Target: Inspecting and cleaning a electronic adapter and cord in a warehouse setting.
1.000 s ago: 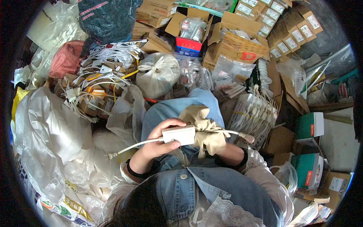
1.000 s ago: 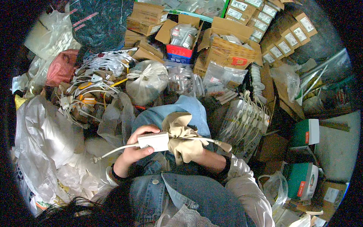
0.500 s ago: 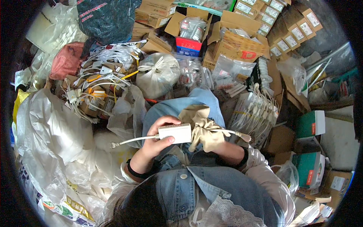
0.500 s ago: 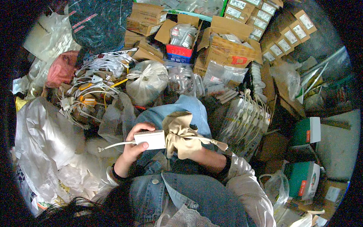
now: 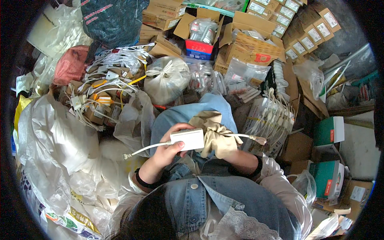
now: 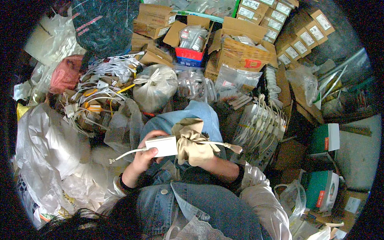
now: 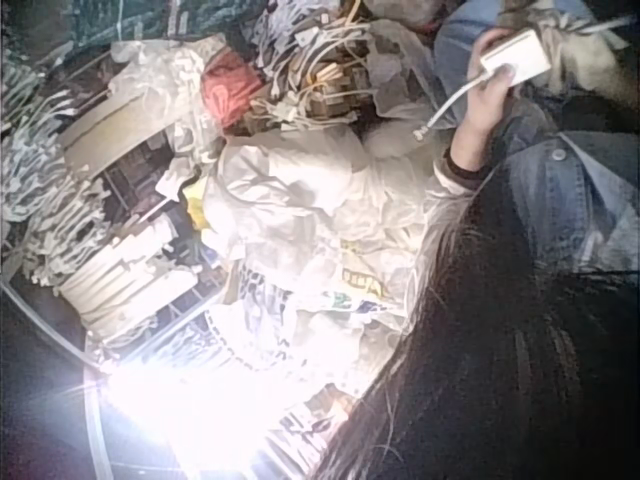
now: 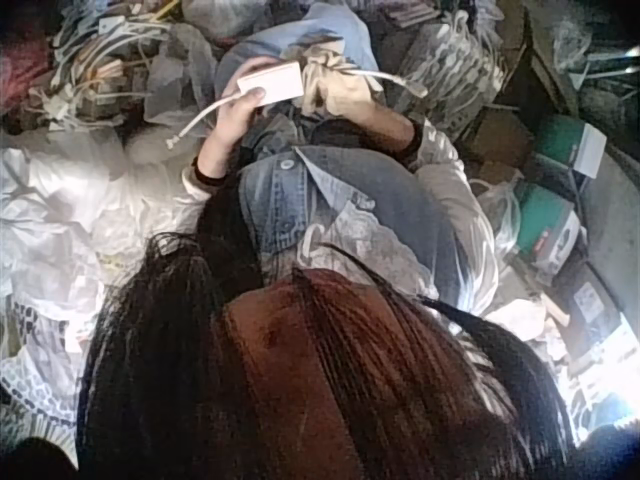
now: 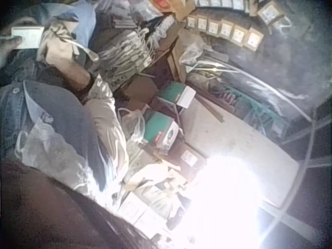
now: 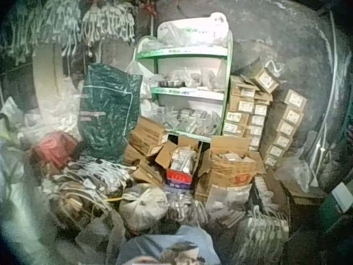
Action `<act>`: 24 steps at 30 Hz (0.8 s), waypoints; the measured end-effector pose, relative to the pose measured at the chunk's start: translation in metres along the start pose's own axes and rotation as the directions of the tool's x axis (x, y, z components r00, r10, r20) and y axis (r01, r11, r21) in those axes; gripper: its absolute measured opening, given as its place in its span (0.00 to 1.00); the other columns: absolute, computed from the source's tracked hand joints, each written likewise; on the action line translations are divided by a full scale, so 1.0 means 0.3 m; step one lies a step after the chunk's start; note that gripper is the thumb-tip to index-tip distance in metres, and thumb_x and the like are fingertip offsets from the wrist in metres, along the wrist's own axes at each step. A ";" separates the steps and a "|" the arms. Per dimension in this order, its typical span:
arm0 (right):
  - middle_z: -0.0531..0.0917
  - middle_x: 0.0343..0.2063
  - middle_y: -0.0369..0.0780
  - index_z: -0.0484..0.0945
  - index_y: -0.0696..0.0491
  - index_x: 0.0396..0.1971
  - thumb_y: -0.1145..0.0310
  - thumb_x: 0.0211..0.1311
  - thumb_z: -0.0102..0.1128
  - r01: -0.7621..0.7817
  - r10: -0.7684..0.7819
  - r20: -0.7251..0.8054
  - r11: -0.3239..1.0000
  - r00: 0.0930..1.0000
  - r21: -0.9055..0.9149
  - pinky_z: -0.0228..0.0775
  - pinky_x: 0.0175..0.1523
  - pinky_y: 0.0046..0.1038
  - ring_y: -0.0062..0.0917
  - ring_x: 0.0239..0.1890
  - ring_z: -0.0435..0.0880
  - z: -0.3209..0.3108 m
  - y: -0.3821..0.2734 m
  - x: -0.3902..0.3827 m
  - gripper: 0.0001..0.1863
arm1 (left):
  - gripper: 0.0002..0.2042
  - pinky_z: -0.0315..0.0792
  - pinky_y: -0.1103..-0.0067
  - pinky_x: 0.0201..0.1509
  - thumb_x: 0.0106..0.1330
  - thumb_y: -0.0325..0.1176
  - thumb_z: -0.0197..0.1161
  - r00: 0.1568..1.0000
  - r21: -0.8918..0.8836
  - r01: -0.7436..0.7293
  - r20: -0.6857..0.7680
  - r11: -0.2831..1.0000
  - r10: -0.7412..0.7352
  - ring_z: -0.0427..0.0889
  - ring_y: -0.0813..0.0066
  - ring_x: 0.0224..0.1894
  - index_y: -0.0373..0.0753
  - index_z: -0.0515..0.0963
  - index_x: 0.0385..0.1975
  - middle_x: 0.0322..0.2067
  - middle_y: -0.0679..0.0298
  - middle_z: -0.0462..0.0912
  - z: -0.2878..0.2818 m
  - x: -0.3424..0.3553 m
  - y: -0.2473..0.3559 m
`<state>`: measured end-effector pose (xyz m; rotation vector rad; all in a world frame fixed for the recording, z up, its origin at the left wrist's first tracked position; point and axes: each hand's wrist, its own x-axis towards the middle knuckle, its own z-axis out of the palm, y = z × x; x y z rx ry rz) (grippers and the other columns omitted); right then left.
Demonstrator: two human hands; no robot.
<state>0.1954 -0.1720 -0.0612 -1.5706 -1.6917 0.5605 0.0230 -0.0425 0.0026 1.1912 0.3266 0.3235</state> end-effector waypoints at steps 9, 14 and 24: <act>0.74 0.24 0.36 0.75 0.46 0.21 0.65 0.26 0.60 0.267 -0.267 0.039 0.923 0.963 -0.276 0.63 0.30 0.28 0.28 0.27 0.75 -0.087 -0.088 0.074 0.12 | 0.28 0.65 0.80 0.49 0.59 0.40 0.61 0.995 0.178 -0.096 0.051 0.979 0.088 0.71 0.77 0.46 0.32 0.63 0.56 0.48 0.59 0.72 0.008 -0.010 -0.020; 0.75 0.25 0.33 0.75 0.46 0.22 0.63 0.35 0.61 -0.005 0.115 -0.270 0.926 0.956 0.378 0.66 0.32 0.32 0.27 0.30 0.77 -0.007 -0.075 0.089 0.09 | 0.28 0.60 0.77 0.60 0.60 0.37 0.62 0.986 0.230 -0.169 0.049 0.958 0.162 0.68 0.73 0.55 0.32 0.63 0.57 0.52 0.58 0.71 0.028 -0.015 -0.044; 0.74 0.20 0.32 0.75 0.44 0.22 0.66 0.45 0.59 -0.176 0.173 0.046 0.887 0.984 0.428 0.67 0.29 0.28 0.22 0.25 0.76 -0.053 -0.090 0.071 0.03 | 0.26 0.63 0.77 0.57 0.59 0.34 0.62 0.976 0.280 -0.212 0.098 0.936 0.192 0.71 0.74 0.53 0.33 0.63 0.56 0.52 0.59 0.72 0.043 -0.023 -0.038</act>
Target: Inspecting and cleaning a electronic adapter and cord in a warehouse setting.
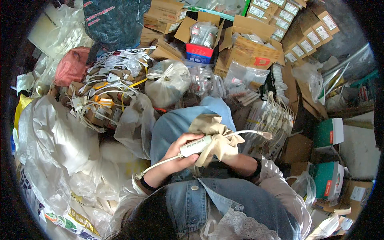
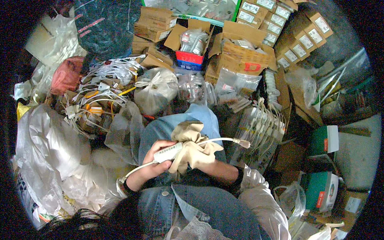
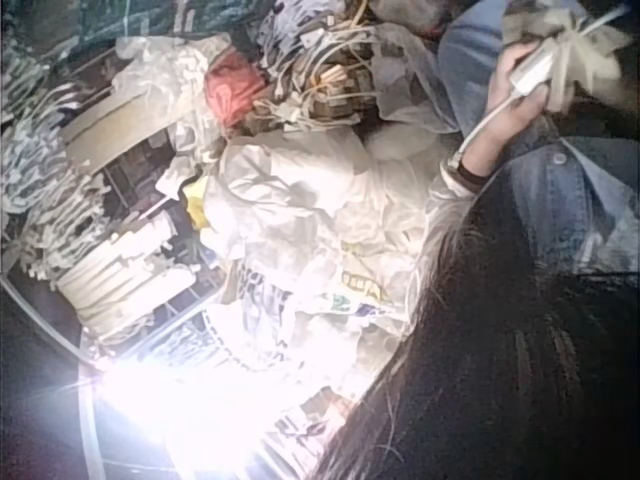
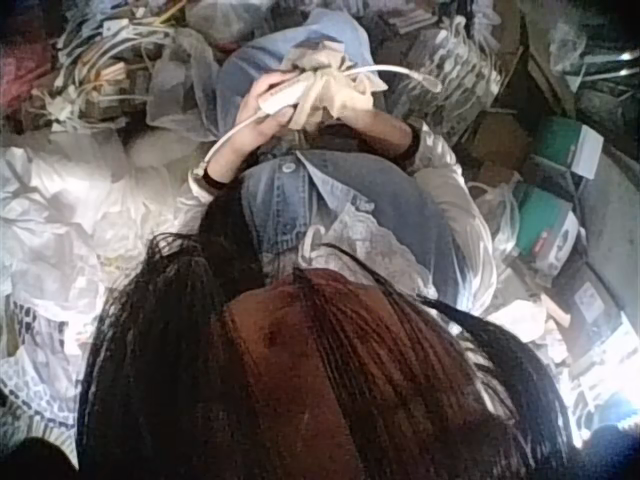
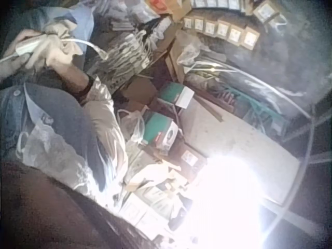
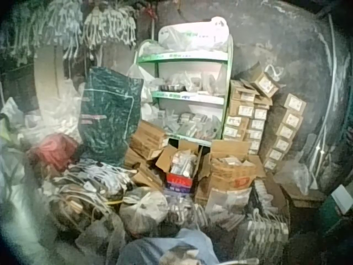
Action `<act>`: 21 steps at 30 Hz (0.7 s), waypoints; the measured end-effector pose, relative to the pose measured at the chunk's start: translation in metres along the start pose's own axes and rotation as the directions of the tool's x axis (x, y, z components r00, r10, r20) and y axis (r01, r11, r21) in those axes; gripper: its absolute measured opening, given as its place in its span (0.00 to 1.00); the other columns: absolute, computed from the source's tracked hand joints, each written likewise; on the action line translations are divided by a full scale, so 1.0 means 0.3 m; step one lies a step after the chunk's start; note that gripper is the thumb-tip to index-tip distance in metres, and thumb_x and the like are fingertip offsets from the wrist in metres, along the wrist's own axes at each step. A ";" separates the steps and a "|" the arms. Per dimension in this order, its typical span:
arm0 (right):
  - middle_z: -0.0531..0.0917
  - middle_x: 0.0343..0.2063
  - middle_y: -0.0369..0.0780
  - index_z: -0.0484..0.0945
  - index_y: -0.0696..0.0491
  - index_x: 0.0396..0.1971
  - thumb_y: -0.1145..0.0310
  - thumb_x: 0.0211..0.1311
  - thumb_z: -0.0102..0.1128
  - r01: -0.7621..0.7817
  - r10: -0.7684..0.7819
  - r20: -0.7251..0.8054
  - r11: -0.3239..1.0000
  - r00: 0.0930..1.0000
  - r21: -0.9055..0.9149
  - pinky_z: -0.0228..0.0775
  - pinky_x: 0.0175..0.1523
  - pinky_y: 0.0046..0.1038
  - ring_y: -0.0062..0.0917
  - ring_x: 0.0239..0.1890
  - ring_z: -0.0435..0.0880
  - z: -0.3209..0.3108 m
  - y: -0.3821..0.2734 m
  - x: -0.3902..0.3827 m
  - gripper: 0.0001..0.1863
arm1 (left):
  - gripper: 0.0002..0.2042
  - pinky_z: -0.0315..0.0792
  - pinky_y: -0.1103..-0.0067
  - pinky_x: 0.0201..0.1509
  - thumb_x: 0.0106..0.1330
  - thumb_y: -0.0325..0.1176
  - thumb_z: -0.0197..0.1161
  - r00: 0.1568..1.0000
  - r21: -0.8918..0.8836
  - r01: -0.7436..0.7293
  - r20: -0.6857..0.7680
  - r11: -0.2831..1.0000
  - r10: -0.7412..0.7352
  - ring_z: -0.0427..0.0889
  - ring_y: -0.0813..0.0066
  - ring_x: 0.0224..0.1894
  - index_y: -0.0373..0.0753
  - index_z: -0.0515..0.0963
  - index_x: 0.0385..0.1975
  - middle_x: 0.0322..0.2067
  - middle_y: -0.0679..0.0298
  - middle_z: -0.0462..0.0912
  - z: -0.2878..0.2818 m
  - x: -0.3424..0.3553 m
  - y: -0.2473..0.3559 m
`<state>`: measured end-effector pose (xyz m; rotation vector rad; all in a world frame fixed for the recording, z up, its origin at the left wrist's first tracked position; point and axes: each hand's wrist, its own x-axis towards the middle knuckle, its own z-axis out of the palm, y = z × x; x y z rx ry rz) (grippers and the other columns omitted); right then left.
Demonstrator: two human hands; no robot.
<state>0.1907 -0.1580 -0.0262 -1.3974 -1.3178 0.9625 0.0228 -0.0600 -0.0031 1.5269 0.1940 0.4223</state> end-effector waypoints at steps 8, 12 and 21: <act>0.75 0.28 0.35 0.72 0.50 0.33 0.69 0.48 0.57 -0.008 -0.008 0.038 0.914 0.999 0.405 0.68 0.36 0.26 0.21 0.32 0.77 0.038 0.239 -0.093 0.10 | 0.25 0.61 0.76 0.58 0.61 0.36 0.60 0.999 -0.274 -0.002 -0.034 0.962 -0.008 0.69 0.73 0.54 0.34 0.63 0.56 0.50 0.60 0.71 0.003 0.012 -0.011; 0.75 0.28 0.35 0.72 0.50 0.33 0.69 0.47 0.57 -0.115 0.080 0.113 0.929 0.990 0.352 0.68 0.36 0.26 0.21 0.32 0.77 0.008 0.227 -0.111 0.11 | 0.25 0.62 0.77 0.56 0.62 0.40 0.59 0.998 -0.303 -0.063 -0.049 0.951 0.051 0.69 0.75 0.52 0.35 0.62 0.55 0.47 0.62 0.71 -0.014 0.016 -0.012; 0.76 0.28 0.34 0.72 0.50 0.33 0.69 0.46 0.58 -0.034 0.051 -0.046 0.952 0.998 0.303 0.69 0.35 0.26 0.22 0.32 0.78 0.058 0.091 -0.038 0.11 | 0.23 0.67 0.77 0.52 0.55 0.35 0.69 0.986 -0.185 -0.070 -0.163 0.980 0.040 0.73 0.74 0.47 0.35 0.69 0.47 0.43 0.61 0.74 -0.021 -0.033 0.004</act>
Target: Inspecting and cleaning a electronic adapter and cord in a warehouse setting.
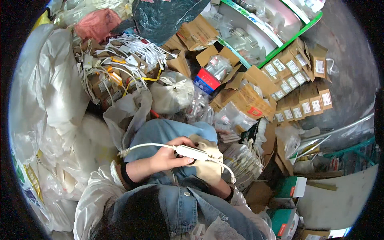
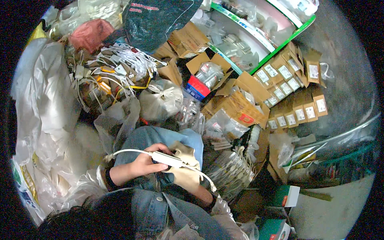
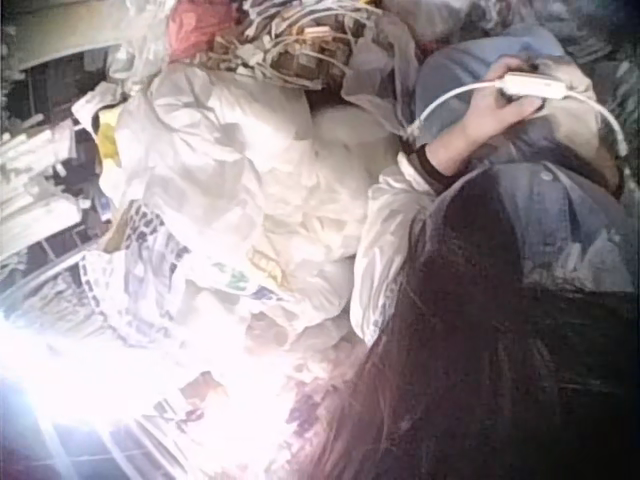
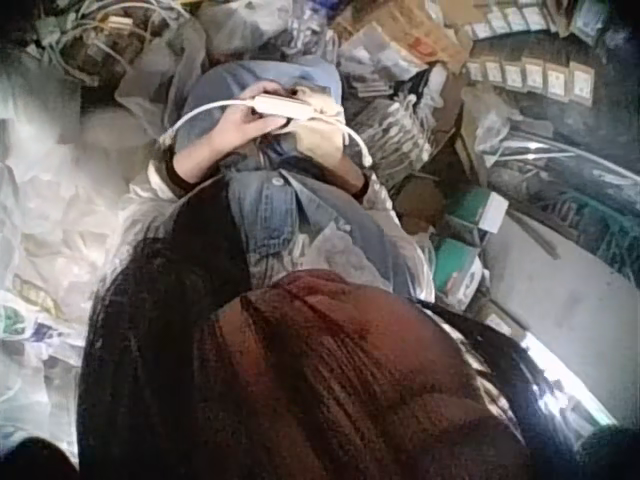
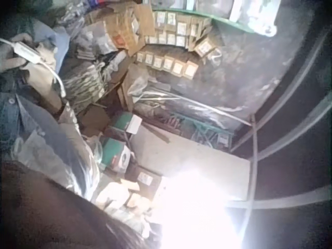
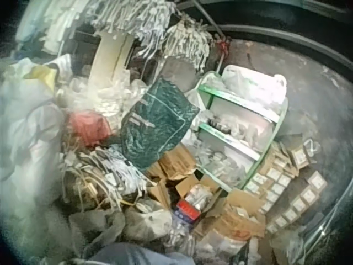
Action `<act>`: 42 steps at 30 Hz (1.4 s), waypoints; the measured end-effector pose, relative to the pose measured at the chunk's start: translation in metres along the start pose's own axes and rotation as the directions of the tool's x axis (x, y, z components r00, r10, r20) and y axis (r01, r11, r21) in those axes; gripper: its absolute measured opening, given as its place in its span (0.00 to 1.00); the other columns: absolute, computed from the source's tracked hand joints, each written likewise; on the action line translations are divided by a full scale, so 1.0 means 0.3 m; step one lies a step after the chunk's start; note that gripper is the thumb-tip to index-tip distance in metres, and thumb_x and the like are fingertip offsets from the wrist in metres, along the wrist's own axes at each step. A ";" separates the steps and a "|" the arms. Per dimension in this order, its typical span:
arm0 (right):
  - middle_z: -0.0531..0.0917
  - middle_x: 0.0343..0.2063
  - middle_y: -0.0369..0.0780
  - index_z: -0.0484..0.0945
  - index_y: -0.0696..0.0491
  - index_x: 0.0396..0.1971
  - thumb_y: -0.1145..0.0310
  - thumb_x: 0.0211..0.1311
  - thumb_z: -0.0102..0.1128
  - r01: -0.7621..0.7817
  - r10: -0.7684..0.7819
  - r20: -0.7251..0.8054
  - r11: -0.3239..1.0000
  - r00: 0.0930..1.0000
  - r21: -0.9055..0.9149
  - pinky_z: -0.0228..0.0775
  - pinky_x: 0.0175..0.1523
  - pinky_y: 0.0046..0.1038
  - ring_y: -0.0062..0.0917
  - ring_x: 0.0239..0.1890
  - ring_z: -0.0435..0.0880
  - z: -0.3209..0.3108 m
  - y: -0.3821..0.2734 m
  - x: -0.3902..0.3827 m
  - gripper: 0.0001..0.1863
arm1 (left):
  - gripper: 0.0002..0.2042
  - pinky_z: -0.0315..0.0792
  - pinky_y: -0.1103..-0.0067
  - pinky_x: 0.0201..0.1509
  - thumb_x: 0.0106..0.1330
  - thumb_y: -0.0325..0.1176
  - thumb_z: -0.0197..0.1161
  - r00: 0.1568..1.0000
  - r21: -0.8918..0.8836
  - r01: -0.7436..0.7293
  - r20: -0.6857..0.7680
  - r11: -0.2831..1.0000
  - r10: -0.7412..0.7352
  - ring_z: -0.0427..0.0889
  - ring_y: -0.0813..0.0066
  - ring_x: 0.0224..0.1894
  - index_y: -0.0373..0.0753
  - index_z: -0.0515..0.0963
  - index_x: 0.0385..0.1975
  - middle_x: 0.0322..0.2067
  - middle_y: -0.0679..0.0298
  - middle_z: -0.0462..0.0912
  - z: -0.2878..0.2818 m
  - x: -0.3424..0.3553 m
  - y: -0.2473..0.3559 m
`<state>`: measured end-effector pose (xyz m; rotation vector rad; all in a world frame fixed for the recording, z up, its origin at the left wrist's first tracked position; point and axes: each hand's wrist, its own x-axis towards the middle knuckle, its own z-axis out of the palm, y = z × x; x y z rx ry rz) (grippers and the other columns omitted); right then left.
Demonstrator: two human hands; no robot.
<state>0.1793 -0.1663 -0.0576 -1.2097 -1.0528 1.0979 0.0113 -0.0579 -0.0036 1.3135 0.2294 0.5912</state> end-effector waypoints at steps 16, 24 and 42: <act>0.76 0.27 0.33 0.73 0.50 0.32 0.68 0.44 0.59 0.139 -0.141 0.025 0.989 0.990 0.049 0.70 0.34 0.27 0.23 0.32 0.79 -0.010 -0.131 -0.015 0.12 | 0.15 0.67 0.77 0.29 0.50 0.37 0.72 0.943 0.410 -0.256 -0.093 0.875 0.319 0.75 0.73 0.25 0.36 0.73 0.26 0.24 0.64 0.77 -0.013 -0.091 0.061; 0.76 0.27 0.33 0.73 0.50 0.32 0.68 0.44 0.60 0.237 -0.238 0.008 0.968 0.971 0.079 0.70 0.34 0.27 0.24 0.32 0.79 0.014 -0.209 -0.028 0.12 | 0.15 0.64 0.82 0.30 0.54 0.39 0.69 0.936 0.145 -0.292 -0.159 0.945 0.314 0.70 0.82 0.27 0.36 0.70 0.25 0.23 0.68 0.73 0.009 -0.150 0.079; 0.77 0.26 0.32 0.74 0.50 0.32 0.67 0.42 0.62 0.446 -0.444 -0.090 0.823 0.891 0.351 0.71 0.32 0.28 0.25 0.32 0.80 0.063 -0.290 -0.101 0.13 | 0.18 0.53 0.83 0.18 0.68 0.42 0.50 0.969 -0.069 -0.050 -0.245 0.996 0.032 0.59 0.85 0.14 0.28 0.71 0.35 0.15 0.70 0.67 0.021 -0.168 0.034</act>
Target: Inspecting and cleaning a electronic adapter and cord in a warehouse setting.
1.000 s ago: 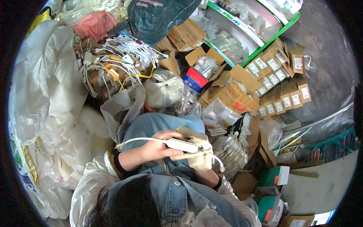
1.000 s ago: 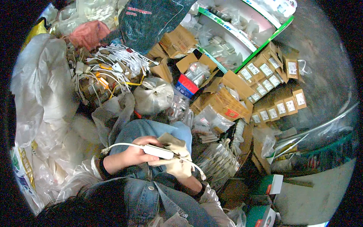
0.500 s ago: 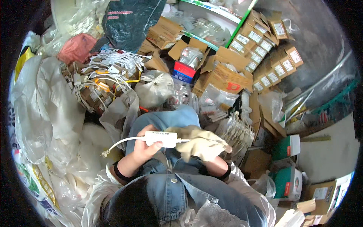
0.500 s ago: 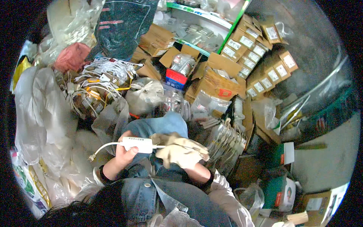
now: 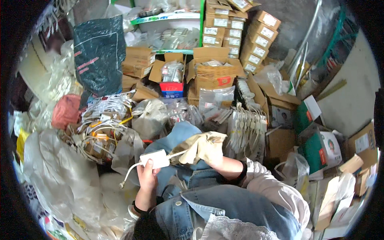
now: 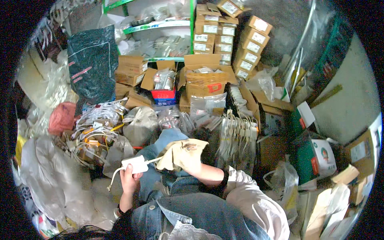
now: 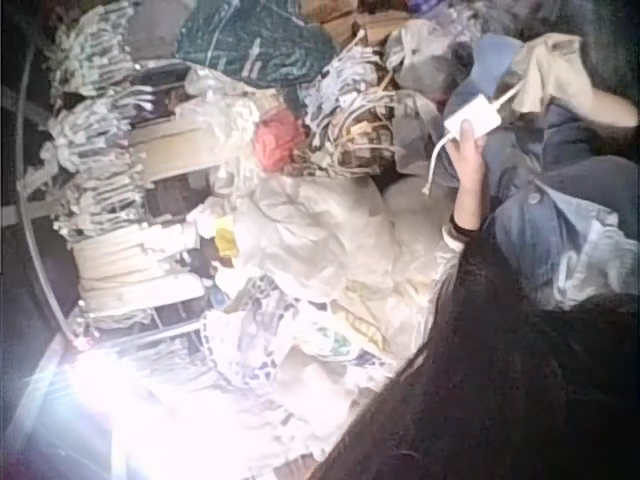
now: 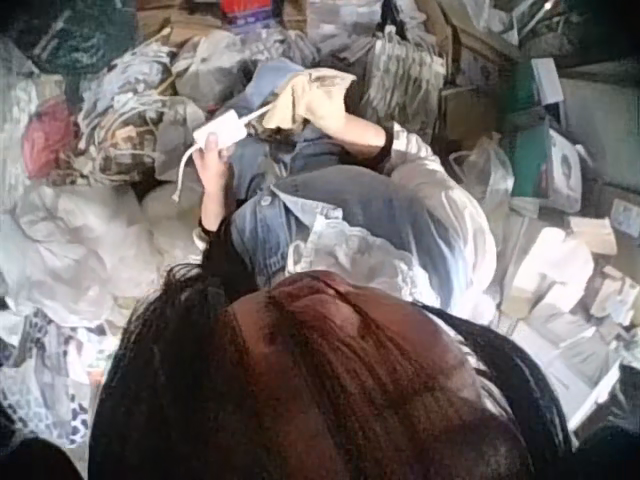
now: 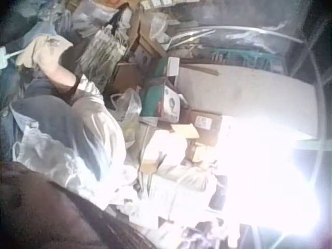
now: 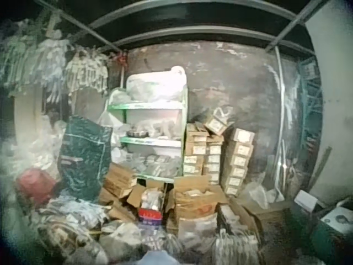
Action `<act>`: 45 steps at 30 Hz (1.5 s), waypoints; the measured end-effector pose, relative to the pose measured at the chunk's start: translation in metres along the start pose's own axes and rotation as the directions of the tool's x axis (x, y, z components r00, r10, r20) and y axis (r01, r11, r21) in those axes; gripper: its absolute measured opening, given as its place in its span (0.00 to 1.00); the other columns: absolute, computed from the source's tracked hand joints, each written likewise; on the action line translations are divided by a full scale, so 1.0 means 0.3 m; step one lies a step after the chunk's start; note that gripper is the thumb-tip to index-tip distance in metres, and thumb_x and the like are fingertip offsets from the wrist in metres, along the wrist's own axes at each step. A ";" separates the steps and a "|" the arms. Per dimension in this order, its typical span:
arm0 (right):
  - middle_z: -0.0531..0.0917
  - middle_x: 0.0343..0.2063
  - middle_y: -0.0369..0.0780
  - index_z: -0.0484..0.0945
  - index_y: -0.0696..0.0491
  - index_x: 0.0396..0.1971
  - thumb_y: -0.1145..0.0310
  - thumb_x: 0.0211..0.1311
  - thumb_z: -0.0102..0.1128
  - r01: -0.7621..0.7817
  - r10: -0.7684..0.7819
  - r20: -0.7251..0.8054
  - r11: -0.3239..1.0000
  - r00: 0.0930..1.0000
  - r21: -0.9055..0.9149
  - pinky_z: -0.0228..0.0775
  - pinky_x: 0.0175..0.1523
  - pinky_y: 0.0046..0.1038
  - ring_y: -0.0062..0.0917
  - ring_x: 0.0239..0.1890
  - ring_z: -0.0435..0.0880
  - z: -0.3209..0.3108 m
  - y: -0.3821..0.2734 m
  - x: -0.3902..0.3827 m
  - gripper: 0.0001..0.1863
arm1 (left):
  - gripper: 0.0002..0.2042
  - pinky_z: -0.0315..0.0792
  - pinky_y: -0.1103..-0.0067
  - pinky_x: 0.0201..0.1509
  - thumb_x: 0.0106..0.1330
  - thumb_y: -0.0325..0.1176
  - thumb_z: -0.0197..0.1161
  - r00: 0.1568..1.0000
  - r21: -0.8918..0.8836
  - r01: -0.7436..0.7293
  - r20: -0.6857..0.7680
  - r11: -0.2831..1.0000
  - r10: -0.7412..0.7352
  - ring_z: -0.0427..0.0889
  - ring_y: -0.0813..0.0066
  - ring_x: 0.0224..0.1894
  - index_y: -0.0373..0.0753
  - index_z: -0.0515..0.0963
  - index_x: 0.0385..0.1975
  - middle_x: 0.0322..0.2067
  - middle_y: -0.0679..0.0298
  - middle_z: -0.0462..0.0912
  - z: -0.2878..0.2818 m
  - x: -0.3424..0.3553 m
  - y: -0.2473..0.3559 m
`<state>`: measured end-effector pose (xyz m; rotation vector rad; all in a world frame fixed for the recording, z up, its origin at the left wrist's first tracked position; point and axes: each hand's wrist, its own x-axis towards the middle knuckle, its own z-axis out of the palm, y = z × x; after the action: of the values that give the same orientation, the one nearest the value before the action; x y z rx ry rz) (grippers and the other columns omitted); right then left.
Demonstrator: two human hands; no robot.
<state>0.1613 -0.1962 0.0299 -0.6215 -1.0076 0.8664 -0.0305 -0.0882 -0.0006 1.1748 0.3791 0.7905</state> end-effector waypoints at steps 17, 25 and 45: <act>0.80 0.30 0.38 0.74 0.57 0.37 0.64 0.63 0.54 0.105 -0.239 -0.352 0.927 0.905 -0.361 0.73 0.33 0.26 0.21 0.31 0.80 -0.160 0.126 -0.133 0.11 | 0.21 0.63 0.83 0.27 0.60 0.39 0.64 0.988 0.159 -0.137 0.095 0.978 0.123 0.67 0.80 0.26 0.33 0.64 0.42 0.29 0.63 0.71 0.010 -0.012 -0.008; 0.81 0.30 0.41 0.75 0.60 0.36 0.67 0.61 0.56 0.118 -0.079 -0.260 0.983 0.962 0.138 0.73 0.34 0.24 0.21 0.31 0.80 -0.125 0.025 -0.095 0.11 | 0.22 0.64 0.82 0.28 0.59 0.39 0.65 0.980 0.053 -0.174 0.113 0.983 0.167 0.68 0.78 0.26 0.33 0.63 0.42 0.32 0.60 0.71 0.023 0.001 -0.011; 0.80 0.23 0.44 0.75 0.60 0.23 0.68 0.58 0.53 0.116 -0.116 -0.007 0.993 0.993 0.014 0.71 0.35 0.31 0.28 0.25 0.78 -0.106 -0.104 -0.038 0.10 | 0.25 0.66 0.73 0.47 0.53 0.44 0.70 0.932 0.386 -0.356 0.220 0.851 0.290 0.72 0.67 0.41 0.34 0.67 0.42 0.38 0.58 0.72 0.013 -0.031 0.018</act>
<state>0.1973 -0.2241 0.0358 -0.5472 -1.0208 0.7681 -0.0363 -0.0966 0.0046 1.7294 0.2270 0.9292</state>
